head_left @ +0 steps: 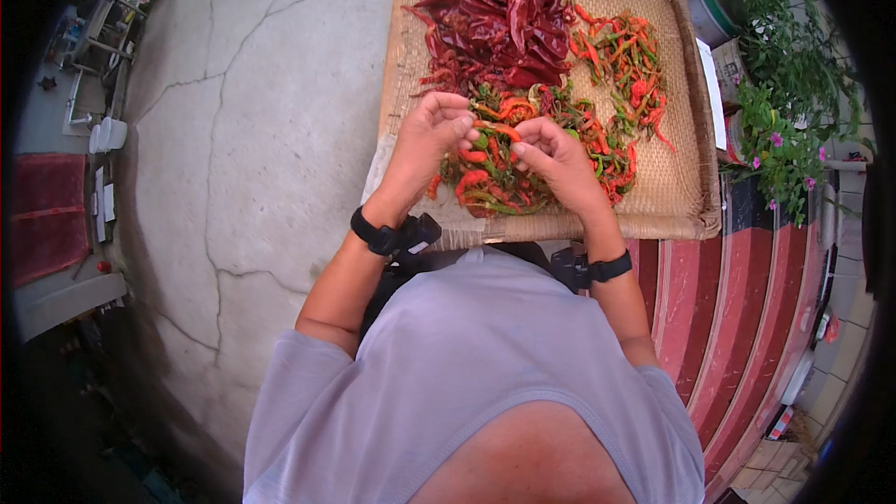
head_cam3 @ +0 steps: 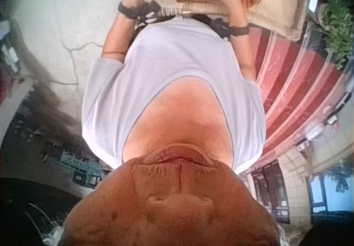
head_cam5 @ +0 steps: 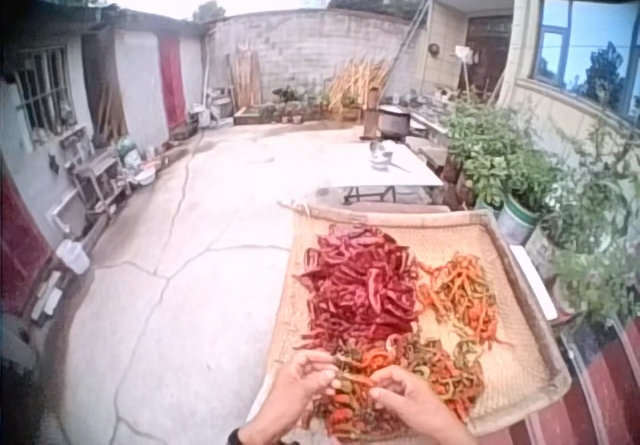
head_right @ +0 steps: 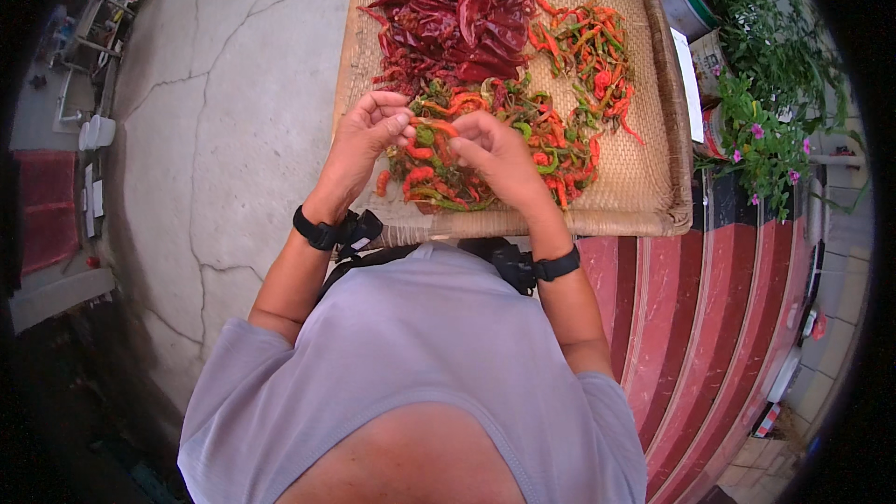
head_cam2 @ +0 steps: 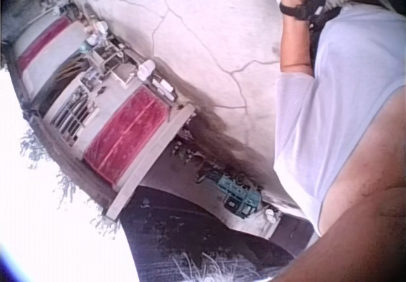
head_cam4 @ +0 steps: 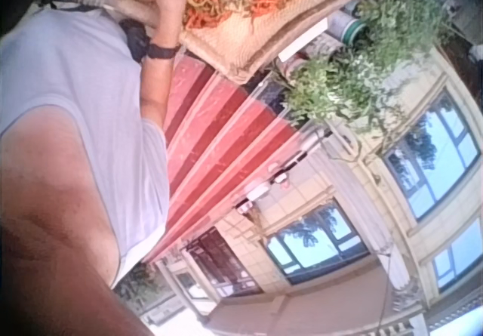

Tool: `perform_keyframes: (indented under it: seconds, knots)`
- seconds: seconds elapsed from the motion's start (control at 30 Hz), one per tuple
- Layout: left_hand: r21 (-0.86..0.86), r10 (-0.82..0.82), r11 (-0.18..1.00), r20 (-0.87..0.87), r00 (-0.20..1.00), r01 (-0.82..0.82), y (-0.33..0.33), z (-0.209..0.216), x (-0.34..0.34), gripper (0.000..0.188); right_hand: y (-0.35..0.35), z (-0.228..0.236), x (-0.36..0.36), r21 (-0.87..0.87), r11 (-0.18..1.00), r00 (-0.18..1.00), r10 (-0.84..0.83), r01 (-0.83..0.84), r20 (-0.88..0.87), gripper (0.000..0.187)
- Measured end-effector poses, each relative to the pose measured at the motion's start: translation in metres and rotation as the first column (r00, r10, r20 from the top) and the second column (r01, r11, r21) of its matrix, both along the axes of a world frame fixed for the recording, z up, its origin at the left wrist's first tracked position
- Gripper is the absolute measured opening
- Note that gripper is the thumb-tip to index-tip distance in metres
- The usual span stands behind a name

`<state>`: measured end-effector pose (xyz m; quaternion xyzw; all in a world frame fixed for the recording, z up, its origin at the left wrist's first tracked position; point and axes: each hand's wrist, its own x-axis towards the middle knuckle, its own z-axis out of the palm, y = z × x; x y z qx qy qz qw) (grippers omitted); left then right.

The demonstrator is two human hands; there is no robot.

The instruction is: Sorting and removing stems from red and green chili peppers on a large woven tray.

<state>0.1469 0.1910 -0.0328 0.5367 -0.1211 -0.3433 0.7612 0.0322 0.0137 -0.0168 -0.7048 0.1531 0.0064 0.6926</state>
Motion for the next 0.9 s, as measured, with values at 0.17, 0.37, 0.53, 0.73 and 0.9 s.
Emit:
perform_keyframes:
  seconds: [0.17, 0.37, 0.53, 0.73, 0.9]
  knots:
    - [0.179, -0.141, 0.976, 0.075, 0.987, 0.126, -0.003, -0.013, -0.002, 0.02, -0.027, 0.001, -0.013, 0.007, 0.994, 0.994, -0.112, 0.112, -0.012, 0.016]
    - [0.444, -0.143, 0.89, 0.485, 0.863, -0.102, -0.009, -0.013, -0.006, 0.031, -0.099, 0.008, -0.04, -0.096, 0.864, 0.866, -0.481, 0.495, 0.138, 0.021]
    - [0.371, -0.123, 0.883, 0.775, 0.62, -0.289, -0.023, -0.033, 0.006, 0.032, -0.127, -0.009, -0.05, -0.103, 0.576, 0.583, -0.78, 0.811, 0.229, 0.027]
    - [0.432, -0.177, 0.87, 0.725, 0.665, -0.239, -0.03, -0.041, 0.01, 0.017, -0.064, -0.007, -0.023, -0.283, 0.877, 0.921, -0.371, 0.389, 0.118, 0.024]
    - [0.349, -0.051, 0.93, 0.431, 0.901, -0.114, -0.02, -0.005, 0.001, 0.011, -0.016, 0.011, 0.002, -0.523, 0.839, 0.983, -0.073, 0.151, 0.166, 0.026]
